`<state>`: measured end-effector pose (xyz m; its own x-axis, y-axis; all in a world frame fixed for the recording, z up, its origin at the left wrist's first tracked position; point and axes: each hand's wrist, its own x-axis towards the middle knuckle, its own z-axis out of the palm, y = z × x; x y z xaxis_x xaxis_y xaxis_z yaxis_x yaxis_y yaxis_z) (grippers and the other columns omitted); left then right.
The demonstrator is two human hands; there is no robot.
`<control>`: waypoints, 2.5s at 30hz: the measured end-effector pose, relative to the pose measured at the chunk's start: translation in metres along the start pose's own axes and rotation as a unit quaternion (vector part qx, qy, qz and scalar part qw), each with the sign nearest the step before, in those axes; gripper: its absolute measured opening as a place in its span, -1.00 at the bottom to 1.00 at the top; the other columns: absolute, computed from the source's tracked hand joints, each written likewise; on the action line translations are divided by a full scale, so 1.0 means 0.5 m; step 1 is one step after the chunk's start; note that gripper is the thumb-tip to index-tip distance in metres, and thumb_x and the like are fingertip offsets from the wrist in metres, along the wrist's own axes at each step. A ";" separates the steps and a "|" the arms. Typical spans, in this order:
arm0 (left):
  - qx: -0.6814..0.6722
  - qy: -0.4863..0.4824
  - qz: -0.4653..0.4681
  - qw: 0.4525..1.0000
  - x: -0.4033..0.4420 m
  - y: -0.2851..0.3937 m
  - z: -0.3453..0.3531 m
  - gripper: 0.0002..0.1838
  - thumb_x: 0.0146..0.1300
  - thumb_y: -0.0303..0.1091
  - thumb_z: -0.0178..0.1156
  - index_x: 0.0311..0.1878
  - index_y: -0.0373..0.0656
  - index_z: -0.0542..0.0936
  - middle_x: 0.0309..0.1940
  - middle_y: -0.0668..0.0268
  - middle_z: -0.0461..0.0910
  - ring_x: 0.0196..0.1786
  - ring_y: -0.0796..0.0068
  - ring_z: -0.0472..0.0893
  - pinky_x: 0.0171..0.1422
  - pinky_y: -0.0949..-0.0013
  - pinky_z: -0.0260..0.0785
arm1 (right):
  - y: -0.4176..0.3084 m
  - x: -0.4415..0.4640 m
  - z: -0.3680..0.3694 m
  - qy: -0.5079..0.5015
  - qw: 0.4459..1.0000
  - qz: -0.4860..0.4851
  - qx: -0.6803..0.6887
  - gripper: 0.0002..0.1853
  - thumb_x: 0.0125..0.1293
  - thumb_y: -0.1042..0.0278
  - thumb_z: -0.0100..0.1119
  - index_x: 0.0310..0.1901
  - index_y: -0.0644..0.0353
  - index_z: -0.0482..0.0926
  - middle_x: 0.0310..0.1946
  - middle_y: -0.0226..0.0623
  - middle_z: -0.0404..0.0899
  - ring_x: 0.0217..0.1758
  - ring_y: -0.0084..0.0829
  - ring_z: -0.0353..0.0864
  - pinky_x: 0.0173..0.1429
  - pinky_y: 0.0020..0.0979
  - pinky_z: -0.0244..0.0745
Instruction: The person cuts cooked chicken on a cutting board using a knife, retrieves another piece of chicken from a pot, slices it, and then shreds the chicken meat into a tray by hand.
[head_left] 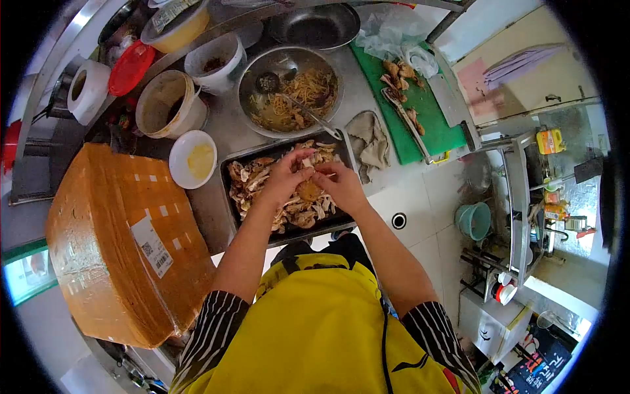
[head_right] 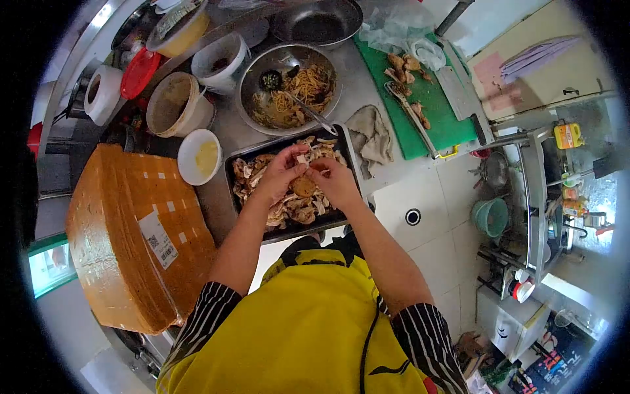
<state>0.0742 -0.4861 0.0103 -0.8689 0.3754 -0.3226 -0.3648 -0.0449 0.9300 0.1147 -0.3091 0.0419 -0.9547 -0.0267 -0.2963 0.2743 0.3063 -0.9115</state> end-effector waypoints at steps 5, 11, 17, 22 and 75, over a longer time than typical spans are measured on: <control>-0.047 0.014 -0.013 0.999 0.011 -0.008 0.004 -0.56 0.24 -0.50 0.31 0.20 -0.13 0.49 0.02 0.32 0.53 0.01 0.50 0.50 0.13 0.41 0.36 | 0.008 0.010 0.015 0.003 1.000 -0.007 -0.010 -0.66 0.24 0.24 0.33 -0.03 0.27 0.61 -0.24 -0.19 0.70 -0.27 -0.38 0.68 -0.13 -0.37 0.57; -0.077 0.062 -0.030 0.995 0.025 -0.023 0.020 -0.73 0.28 -0.38 0.14 0.00 -0.25 0.59 -0.02 0.27 0.57 0.04 0.43 0.52 0.20 0.38 0.31 | 0.056 0.021 0.032 -0.009 0.989 0.083 0.120 -0.66 0.29 0.38 0.24 0.04 0.37 0.55 -0.16 -0.27 0.63 -0.19 -0.47 0.63 -0.13 -0.43 0.60; -0.021 0.023 -0.051 0.998 -0.003 0.041 0.045 -0.55 0.08 -0.56 0.04 0.10 -0.30 0.58 0.15 0.21 0.52 0.20 0.36 0.49 0.32 0.36 0.29 | 0.055 0.028 0.008 -0.060 0.962 0.101 0.245 -0.66 0.31 0.42 0.21 0.06 0.41 0.49 -0.16 -0.29 0.61 -0.20 -0.50 0.62 -0.18 -0.47 0.62; 0.154 0.010 -0.042 0.987 -0.010 0.060 0.069 -0.42 0.07 -0.59 0.06 0.26 -0.24 0.51 0.27 0.18 0.45 0.28 0.35 0.44 0.36 0.34 0.25 | 0.076 0.037 -0.009 -0.084 0.958 0.093 0.257 -0.68 0.30 0.42 0.21 0.02 0.43 0.51 -0.22 -0.30 0.61 -0.26 -0.51 0.61 -0.19 -0.46 0.61; 0.040 0.306 -0.109 0.945 -0.003 -0.001 0.112 -0.42 0.00 -0.31 0.40 0.05 -0.49 0.52 -0.21 0.15 0.63 -0.27 0.43 0.60 -0.19 0.38 0.46 | 0.062 0.077 -0.080 -0.024 0.995 -0.042 -0.085 -0.70 0.19 0.26 0.23 -0.11 0.27 0.58 -0.35 -0.07 0.67 -0.33 -0.17 0.68 -0.19 -0.27 0.55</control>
<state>0.0946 -0.4346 0.0203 -0.8161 -0.2388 -0.5263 -0.5518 0.0512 0.8324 0.0818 -0.2626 0.0134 -0.9658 -0.1028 -0.2378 0.1664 0.4572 -0.8736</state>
